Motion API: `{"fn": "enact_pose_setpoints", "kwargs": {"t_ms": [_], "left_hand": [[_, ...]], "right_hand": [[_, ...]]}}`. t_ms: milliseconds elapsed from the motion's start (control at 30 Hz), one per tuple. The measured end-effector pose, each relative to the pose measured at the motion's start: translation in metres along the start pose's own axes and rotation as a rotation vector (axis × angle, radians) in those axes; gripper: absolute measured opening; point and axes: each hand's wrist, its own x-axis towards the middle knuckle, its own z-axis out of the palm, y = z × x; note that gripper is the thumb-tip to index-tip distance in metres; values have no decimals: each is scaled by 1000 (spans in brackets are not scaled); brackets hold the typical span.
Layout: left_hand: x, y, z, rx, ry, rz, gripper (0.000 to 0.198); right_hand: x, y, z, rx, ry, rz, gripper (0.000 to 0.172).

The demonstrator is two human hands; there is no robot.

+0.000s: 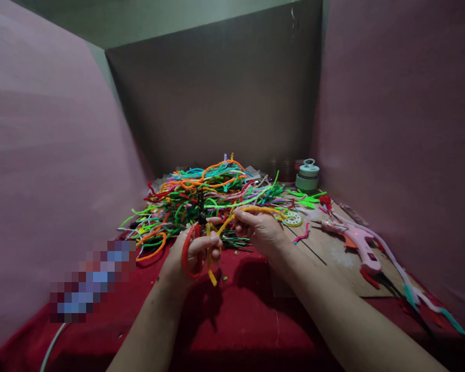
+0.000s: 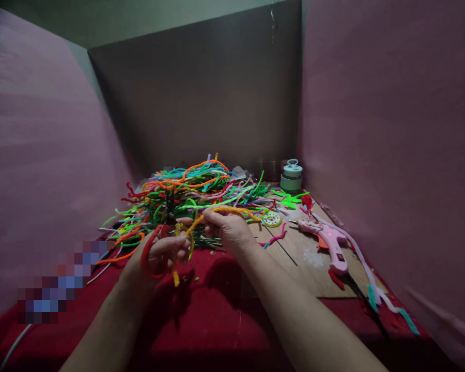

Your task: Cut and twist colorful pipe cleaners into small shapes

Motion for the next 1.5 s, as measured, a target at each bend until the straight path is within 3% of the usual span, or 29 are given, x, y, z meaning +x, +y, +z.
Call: {"fn": "enact_pose_setpoints", "kwargs": {"t_ms": [100, 167, 233, 267, 333, 433, 533, 633, 833, 1200, 1500], "left_hand": [[7, -6, -4, 131, 171, 39, 50], [11, -11, -7, 322, 366, 250, 49], [11, -16, -8, 519, 477, 477, 46], [10, -18, -7, 596, 467, 547, 44], [6, -21, -5, 699, 341, 578, 41], [1, -26, 0, 837, 107, 502, 35], [1, -29, 2, 960, 38, 418, 32], [5, -32, 1, 1071, 45, 383, 36], [12, -39, -1, 1351, 178, 429, 46], [12, -43, -4, 1546, 314, 520, 43], [11, -41, -1, 1587, 275, 470, 40]], "right_hand": [[0, 0, 1, -108, 39, -45, 16], [-1, -1, 4, -227, 83, -79, 14], [-2, -1, 6, -328, 150, -107, 12], [-3, -1, 8, -366, 178, -117, 12], [-4, -2, 9, -419, 209, -136, 14], [-3, -2, 7, -352, 210, -103, 20], [1, -2, 3, -158, 204, -41, 23], [4, -3, 0, -43, 205, -11, 23], [4, -5, 1, 27, 293, -55, 18], [2, -8, 1, 37, 288, 11, 17], [2, -6, 1, 18, 294, 4, 17]]}}
